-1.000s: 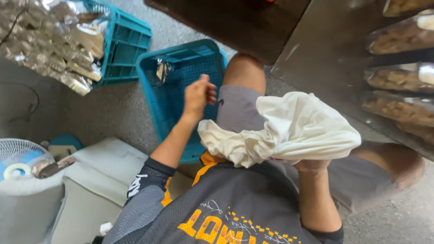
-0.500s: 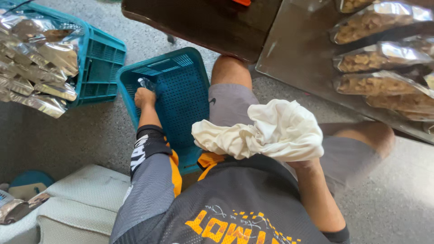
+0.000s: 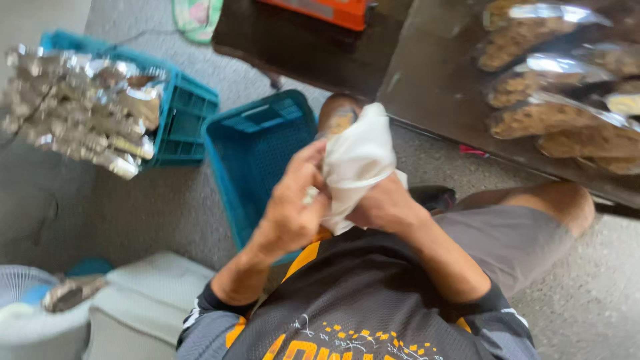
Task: The person sits on the floor and repeatedly wipes clear plastic packages containing food items using a white cloth. They pick up each package from a blue basket, wipe it, and place it on a nearby table.
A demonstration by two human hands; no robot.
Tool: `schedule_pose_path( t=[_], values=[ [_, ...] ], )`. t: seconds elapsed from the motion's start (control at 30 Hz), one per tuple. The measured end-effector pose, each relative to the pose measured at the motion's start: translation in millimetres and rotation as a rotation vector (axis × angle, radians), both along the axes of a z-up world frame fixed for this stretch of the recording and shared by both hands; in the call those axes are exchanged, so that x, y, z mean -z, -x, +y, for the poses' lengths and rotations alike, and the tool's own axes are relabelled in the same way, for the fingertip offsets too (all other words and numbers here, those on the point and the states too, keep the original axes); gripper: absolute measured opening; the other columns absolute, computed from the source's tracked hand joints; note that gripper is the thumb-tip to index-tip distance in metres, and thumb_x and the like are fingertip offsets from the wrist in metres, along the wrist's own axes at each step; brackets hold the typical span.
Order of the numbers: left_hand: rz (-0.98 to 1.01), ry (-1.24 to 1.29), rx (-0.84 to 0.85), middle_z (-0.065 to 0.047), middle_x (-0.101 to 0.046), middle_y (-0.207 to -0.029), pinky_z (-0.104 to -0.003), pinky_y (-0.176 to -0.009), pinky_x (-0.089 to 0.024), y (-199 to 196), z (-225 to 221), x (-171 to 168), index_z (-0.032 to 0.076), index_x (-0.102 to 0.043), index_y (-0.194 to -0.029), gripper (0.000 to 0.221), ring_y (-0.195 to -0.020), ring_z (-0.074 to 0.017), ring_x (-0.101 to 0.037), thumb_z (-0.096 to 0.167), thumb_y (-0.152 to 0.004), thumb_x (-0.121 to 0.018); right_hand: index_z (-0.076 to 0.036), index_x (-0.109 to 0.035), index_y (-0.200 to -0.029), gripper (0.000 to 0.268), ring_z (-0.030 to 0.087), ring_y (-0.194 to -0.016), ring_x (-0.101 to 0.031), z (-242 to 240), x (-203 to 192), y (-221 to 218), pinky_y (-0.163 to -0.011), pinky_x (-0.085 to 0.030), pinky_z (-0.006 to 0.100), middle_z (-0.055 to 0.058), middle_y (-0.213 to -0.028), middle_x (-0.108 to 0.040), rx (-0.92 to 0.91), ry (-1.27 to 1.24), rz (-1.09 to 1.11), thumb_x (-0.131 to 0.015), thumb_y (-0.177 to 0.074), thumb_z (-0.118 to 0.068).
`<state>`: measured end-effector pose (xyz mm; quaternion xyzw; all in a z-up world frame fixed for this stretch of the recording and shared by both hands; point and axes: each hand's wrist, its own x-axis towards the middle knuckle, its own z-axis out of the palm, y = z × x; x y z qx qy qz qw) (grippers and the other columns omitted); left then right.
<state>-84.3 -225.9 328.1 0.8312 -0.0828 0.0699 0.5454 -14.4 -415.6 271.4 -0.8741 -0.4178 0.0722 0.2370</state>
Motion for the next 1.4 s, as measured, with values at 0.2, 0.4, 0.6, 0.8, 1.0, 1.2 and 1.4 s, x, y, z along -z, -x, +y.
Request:
schedule_pose_path(
  t=[0.2, 0.4, 0.6, 0.8, 1.0, 1.2, 1.4],
  values=[
    [0.488, 0.611, 0.189, -0.008, -0.068, -0.118, -0.028, -0.094, -0.051, -6.1, -22.7, -2.7, -0.002, -0.053, -0.144, 0.041, -0.104, -0.0146, -0.062, 0.000, -0.103, -0.054, -0.006, -0.069, -0.120, 0.049, 0.042, -0.119, -0.062, -28.4, 15.1, 1.4, -0.106, -0.050, 0.051, 0.015, -0.125, -0.067, 0.264, -0.486, -0.322, -0.079, -0.075, -0.020],
    [0.370, 0.418, 0.182, -0.006, -0.063, -0.128, -0.028, -0.102, -0.048, 2.3, -41.5, 14.3, 0.000, -0.054, -0.140, 0.041, -0.117, -0.0136, -0.059, 0.000, -0.099, -0.056, -0.001, -0.064, -0.120, 0.057, 0.049, -0.121, -0.058, -28.0, 35.1, 31.9, -0.109, -0.042, 0.062, 0.022, -0.127, -0.063, 0.243, -0.604, -0.539, -0.082, -0.072, -0.026],
    [0.300, 0.373, 0.243, -0.009, -0.056, -0.140, -0.030, -0.111, -0.042, -6.8, -37.5, 5.2, 0.000, -0.065, -0.124, 0.026, -0.129, -0.0182, -0.055, 0.000, -0.098, -0.062, -0.003, -0.067, -0.120, 0.055, 0.047, -0.118, -0.061, -38.8, 29.1, 10.5, -0.103, -0.047, 0.055, 0.021, -0.122, -0.066, 0.449, -0.344, 0.042, -0.081, -0.072, -0.027],
    [0.271, 0.337, 0.194, -0.008, -0.050, -0.145, -0.030, -0.111, -0.041, -4.5, -51.4, 6.9, -0.003, -0.066, -0.122, 0.027, -0.132, -0.0188, -0.052, -0.001, -0.095, -0.062, -0.004, -0.059, -0.125, 0.064, 0.046, -0.124, -0.062, -37.4, 31.4, 24.9, -0.112, -0.049, 0.058, 0.020, -0.129, -0.063, 0.206, -0.622, -0.526, -0.086, -0.070, -0.021],
    [0.399, 0.528, 0.279, -0.012, -0.049, -0.143, -0.031, -0.109, -0.044, 0.8, -20.2, 5.2, -0.004, -0.066, -0.105, 0.007, -0.128, -0.0187, -0.054, 0.000, -0.100, -0.063, 0.001, -0.056, -0.132, 0.083, 0.047, -0.118, -0.059, -53.6, 44.4, 15.9, -0.100, -0.050, 0.051, 0.024, -0.130, -0.057, 0.331, -0.680, -0.015, -0.091, -0.062, -0.028],
    [0.451, 0.855, 0.341, -0.018, -0.057, -0.142, -0.040, -0.110, -0.050, -27.5, 1.7, 35.0, 0.001, -0.056, -0.123, 0.024, -0.128, -0.0265, -0.061, 0.015, -0.105, -0.065, 0.000, -0.050, -0.143, 0.078, 0.033, -0.128, -0.058, -62.6, 81.6, 43.3, -0.111, -0.046, 0.042, 0.018, -0.139, -0.057, 0.232, -0.978, 0.273, -0.089, -0.079, -0.021],
    [0.447, 0.931, 0.293, -0.009, -0.056, -0.138, -0.036, -0.108, -0.049, -31.4, -37.2, 92.2, 0.007, -0.039, -0.148, 0.063, -0.125, -0.0182, -0.059, 0.007, -0.095, -0.072, -0.002, -0.046, -0.146, 0.083, 0.022, -0.125, -0.060, -39.9, 86.6, 45.8, -0.107, -0.048, 0.037, 0.012, -0.135, -0.061, 0.309, -0.926, 0.446, -0.088, -0.076, -0.016]
  ],
)
